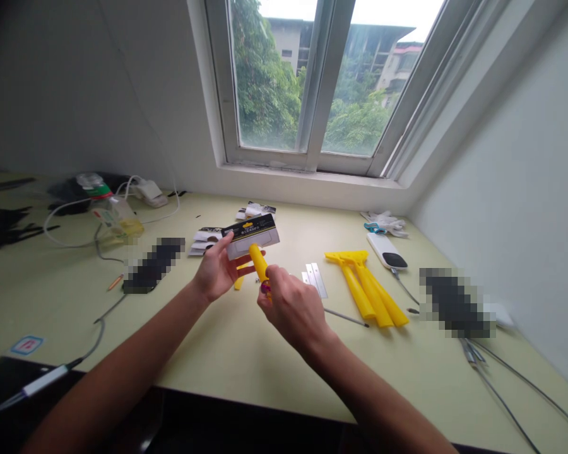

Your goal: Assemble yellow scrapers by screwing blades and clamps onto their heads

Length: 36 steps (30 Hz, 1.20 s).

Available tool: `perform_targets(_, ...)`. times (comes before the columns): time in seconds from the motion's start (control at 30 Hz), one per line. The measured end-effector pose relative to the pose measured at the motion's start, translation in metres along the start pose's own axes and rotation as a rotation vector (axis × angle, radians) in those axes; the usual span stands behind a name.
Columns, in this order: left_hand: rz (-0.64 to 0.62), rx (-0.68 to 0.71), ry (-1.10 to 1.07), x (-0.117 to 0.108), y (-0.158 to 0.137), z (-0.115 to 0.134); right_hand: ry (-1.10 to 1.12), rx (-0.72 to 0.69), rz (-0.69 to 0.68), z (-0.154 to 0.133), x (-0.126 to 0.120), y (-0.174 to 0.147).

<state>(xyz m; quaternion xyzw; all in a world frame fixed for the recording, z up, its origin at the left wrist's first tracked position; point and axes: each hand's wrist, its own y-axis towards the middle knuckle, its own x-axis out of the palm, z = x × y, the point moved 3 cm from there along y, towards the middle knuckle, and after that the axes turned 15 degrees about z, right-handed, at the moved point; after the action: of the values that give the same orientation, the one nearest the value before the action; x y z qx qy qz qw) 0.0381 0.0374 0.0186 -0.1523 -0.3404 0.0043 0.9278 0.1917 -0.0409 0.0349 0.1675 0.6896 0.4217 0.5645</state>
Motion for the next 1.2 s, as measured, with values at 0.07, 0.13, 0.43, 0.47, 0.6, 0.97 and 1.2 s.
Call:
perform_targets(0.07, 0.017, 0.046, -0.056, 0.000, 0.000, -0.002, 0.018, 0.000, 0.042, -0.001, 0.001, -0.002)
perform_targets(0.13, 0.006, 0.101, -0.062, 0.001, 0.000, -0.006, 0.037, 0.014, 0.080, -0.001, 0.003, -0.003)
perform_targets(0.43, -0.077, 0.154, 0.048, 0.003, -0.002, -0.012, -0.017, 0.100, 0.149, 0.005, -0.002, -0.003)
perform_targets(0.47, -0.075, 0.154, 0.049, 0.004, -0.003, -0.013, -0.030, 0.090, 0.146, 0.004, -0.003, -0.003)
perform_targets(0.6, -0.069, 0.150, 0.057, 0.007, -0.010, -0.017, -0.050, 0.077, 0.103, 0.001, -0.008, 0.001)
perform_targets(0.97, 0.086, 0.298, 0.050, 0.006, -0.014, -0.016, 0.020, 0.175, 0.077, 0.012, -0.008, 0.001)
perform_targets(1.2, 0.189, 0.426, 0.073, 0.004, -0.017, -0.021, 0.029, 0.172, 0.100, 0.009, -0.007, -0.001)
